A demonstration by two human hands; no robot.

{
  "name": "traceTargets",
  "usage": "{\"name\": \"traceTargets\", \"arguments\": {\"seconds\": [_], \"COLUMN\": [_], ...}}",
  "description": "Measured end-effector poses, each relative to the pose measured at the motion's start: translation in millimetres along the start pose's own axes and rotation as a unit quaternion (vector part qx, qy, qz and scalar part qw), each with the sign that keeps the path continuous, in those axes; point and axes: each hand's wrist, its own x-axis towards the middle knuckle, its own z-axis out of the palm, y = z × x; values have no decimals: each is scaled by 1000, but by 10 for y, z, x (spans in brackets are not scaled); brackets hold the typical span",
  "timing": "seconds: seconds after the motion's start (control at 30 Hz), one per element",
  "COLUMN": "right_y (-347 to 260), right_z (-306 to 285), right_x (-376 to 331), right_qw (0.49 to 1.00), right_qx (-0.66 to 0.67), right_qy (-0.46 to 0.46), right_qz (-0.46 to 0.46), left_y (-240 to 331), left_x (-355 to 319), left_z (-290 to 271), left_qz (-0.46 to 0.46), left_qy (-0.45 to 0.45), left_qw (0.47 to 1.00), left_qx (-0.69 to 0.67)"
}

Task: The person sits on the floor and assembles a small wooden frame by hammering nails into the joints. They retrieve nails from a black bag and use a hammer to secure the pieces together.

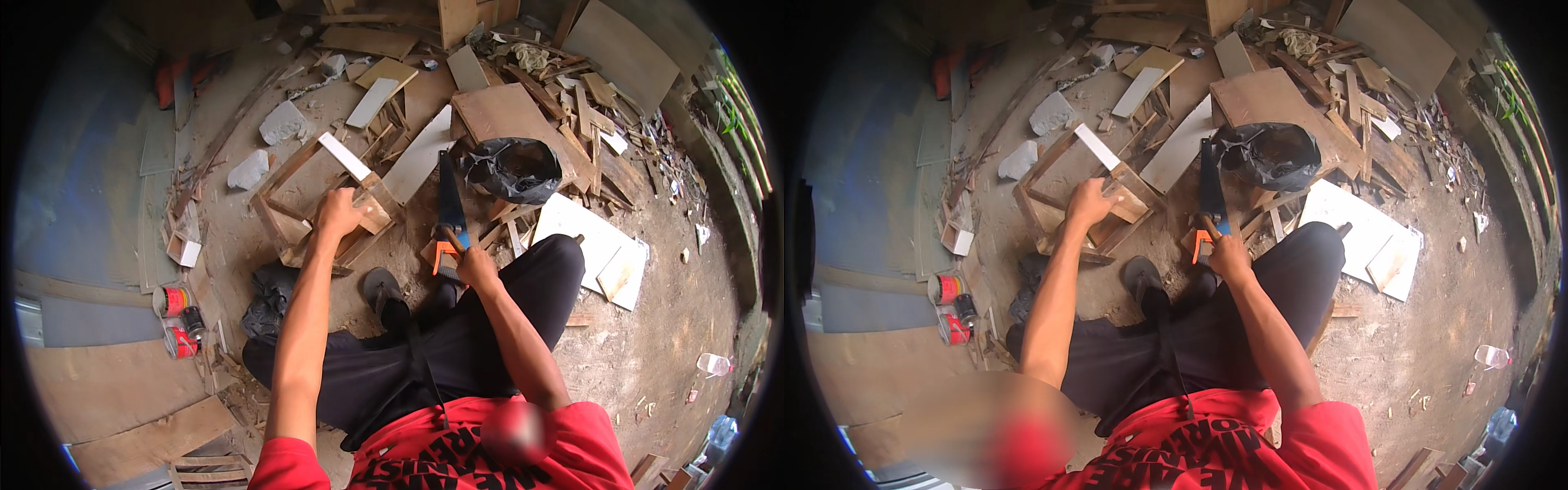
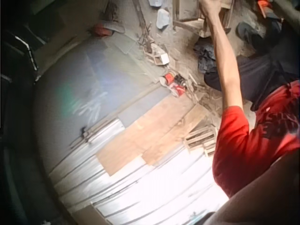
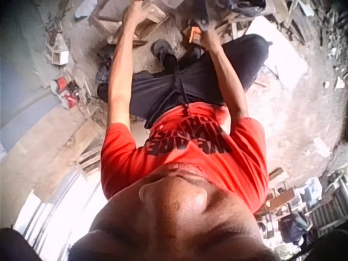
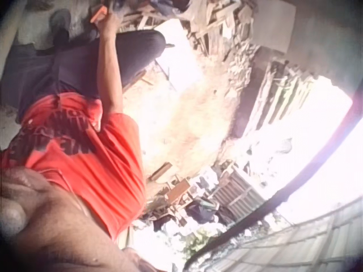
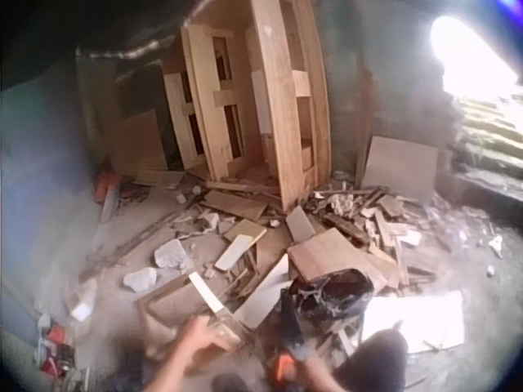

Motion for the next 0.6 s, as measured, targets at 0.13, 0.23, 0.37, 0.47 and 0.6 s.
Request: {"name": "traceTargets", "arguments": {"seconds": [0.13, 0.23, 0.37, 0.47, 0.6], "right_y": [-109, -254, -967, -1644, -2193], "right_z": [-69, -59, -510, -729, -927], "right_x": [-22, -79, -84, -34, 238], "right_qw": [999, 980, 953, 924, 900], "right_qx": [-27, -119, 156, 277, 262], "right_qy": [-13, 144, 161, 84, 10], "right_qz": [-17, -71, -203, -248, -348], "left_y": [-544, -766, -705, -729, -624], "left_x": [-115, -347, -913, -1279, -1575], "left_z": [-392, -794, -1185, -1142, -946], "left_qz": [27, -62, -130, -152, -101], "left_qy": [105, 121, 224, 283, 317], "left_qw": [988, 938, 843, 779, 721], "left_qx": [-105, -318, -472, -538, -607]}}
